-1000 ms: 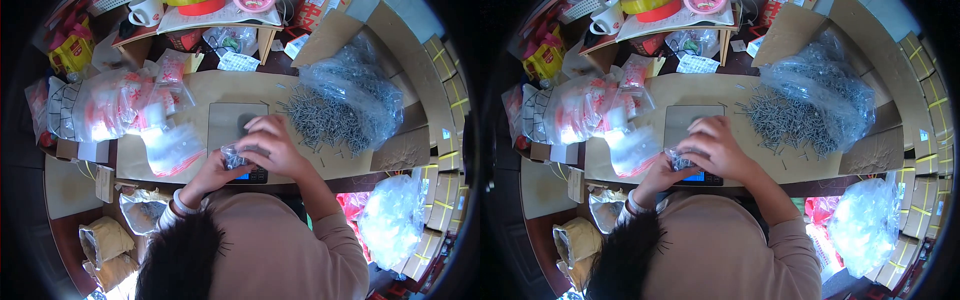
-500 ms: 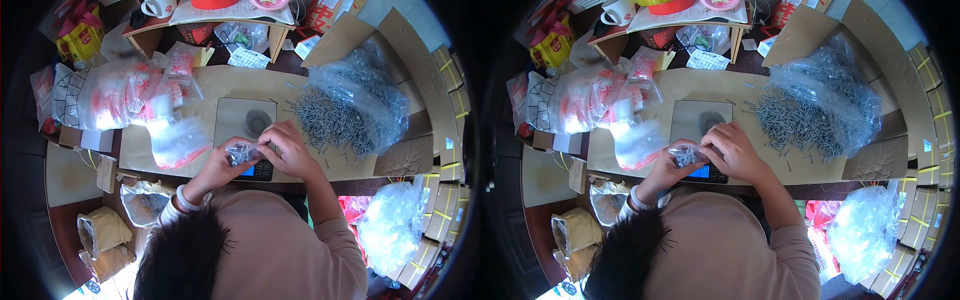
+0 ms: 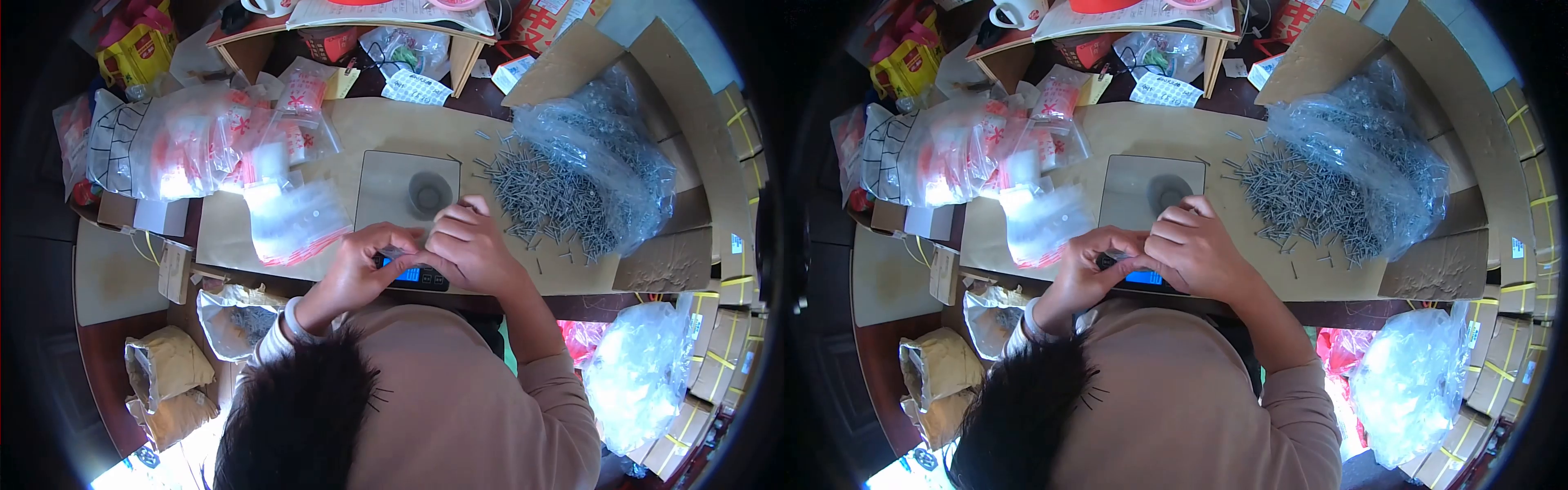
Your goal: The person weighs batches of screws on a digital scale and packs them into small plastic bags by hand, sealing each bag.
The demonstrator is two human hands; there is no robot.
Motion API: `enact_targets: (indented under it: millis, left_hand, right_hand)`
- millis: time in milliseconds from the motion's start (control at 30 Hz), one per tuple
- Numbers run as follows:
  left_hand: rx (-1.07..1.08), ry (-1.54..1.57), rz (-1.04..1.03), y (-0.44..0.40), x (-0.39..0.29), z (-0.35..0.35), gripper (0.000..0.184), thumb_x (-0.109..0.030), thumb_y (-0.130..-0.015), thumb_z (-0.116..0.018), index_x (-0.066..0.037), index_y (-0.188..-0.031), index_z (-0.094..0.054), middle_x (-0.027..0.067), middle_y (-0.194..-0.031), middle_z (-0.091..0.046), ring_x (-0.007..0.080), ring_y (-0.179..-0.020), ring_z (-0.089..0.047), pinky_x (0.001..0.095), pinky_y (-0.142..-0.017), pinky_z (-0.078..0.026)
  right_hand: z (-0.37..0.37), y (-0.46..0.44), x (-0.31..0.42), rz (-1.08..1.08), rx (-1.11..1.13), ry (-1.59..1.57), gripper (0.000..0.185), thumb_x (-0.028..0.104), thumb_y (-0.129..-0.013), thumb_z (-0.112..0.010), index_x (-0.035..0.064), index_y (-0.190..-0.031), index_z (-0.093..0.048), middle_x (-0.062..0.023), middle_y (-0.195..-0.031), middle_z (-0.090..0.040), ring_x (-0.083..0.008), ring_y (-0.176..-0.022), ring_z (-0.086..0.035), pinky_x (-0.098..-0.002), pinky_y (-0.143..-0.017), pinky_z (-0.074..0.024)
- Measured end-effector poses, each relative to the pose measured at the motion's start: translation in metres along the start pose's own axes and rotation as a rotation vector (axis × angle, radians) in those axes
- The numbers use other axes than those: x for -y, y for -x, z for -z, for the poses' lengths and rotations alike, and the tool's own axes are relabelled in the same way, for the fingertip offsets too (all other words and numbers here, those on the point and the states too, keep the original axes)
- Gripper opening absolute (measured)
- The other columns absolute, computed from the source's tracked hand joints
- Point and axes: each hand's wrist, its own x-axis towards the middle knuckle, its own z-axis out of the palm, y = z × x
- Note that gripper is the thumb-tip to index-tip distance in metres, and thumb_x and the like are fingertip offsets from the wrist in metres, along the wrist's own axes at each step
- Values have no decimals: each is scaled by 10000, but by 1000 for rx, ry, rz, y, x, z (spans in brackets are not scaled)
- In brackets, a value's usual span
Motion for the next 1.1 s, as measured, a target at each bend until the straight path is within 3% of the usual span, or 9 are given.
enact_targets:
  millis: [200,300,400,533,600,800,833,933,1100]
  left_hand:
    - [-85,50,40,5,1,21,93,64,-793,-668,7,-856,-629,100,-917,-664,291,-1097,-597,367,-936,-458]
    - [-51,20,59,15,4,37,88,70,-796,-659,17,-861,-629,109,-920,-671,291,-1077,-615,346,-888,-484]
    - [-11,-256,111,41,-4,79,124,96,-755,-655,9,-844,-664,111,-876,-685,222,-921,-664,312,-821,-501]
    - [77,-630,331,98,-15,139,111,17,-710,-699,-6,-818,-685,107,-740,-683,183,-693,-669,274,-655,-506]
    - [67,-657,607,117,-13,154,105,-29,-713,-714,-8,-812,-685,107,-704,-676,196,-674,-670,287,-643,-502]
    - [-114,-675,526,82,13,110,175,-133,-767,-704,-9,-890,-689,160,-873,-684,301,-777,-670,356,-719,-511]
    - [-133,-763,260,75,35,100,180,-122,-778,-687,-14,-922,-688,166,-917,-681,327,-834,-659,366,-748,-510]
    - [-202,-814,71,43,70,65,197,-83,-797,-648,-40,-987,-676,202,-1046,-642,353,-1060,-592,387,-857,-499]
    - [-308,-876,178,28,98,53,100,-50,-786,-640,-47,-881,-667,152,-863,-672,324,-832,-660,383,-712,-523]
  right_hand:
    - [10,6,-3,-57,-17,-24,241,258,-710,-751,105,-666,-570,-12,-704,-536,-196,-738,-544,-361,-764,-372]
    - [10,14,-17,-115,76,-225,242,260,-712,-755,92,-827,-625,-43,-799,-577,-232,-778,-553,-373,-788,-399]
    - [16,32,-49,-511,54,-341,408,283,-722,-752,82,-1047,-609,-88,-952,-593,-276,-888,-563,-392,-835,-433]
    - [42,92,-127,-822,170,402,664,376,-676,-774,96,-1224,-526,-160,-1167,-526,-360,-1093,-509,-437,-877,-450]
    - [29,104,-141,-909,165,489,695,363,-640,-794,130,-1236,-521,-171,-1162,-516,-384,-1081,-501,-450,-872,-451]
    - [5,100,-147,-809,118,444,565,184,-590,-777,157,-1118,-577,-163,-1139,-519,-394,-1066,-506,-445,-850,-469]
    - [7,101,-149,-777,105,413,525,145,-589,-763,149,-1084,-592,-160,-1131,-526,-382,-1059,-517,-435,-842,-474]
    - [14,108,-159,-682,40,233,400,74,-589,-719,103,-975,-616,-139,-1057,-583,-336,-992,-575,-401,-815,-485]
    - [50,106,-165,-847,-11,-24,349,52,-598,-729,109,-940,-692,-96,-861,-672,-198,-719,-611,-306,-694,-488]
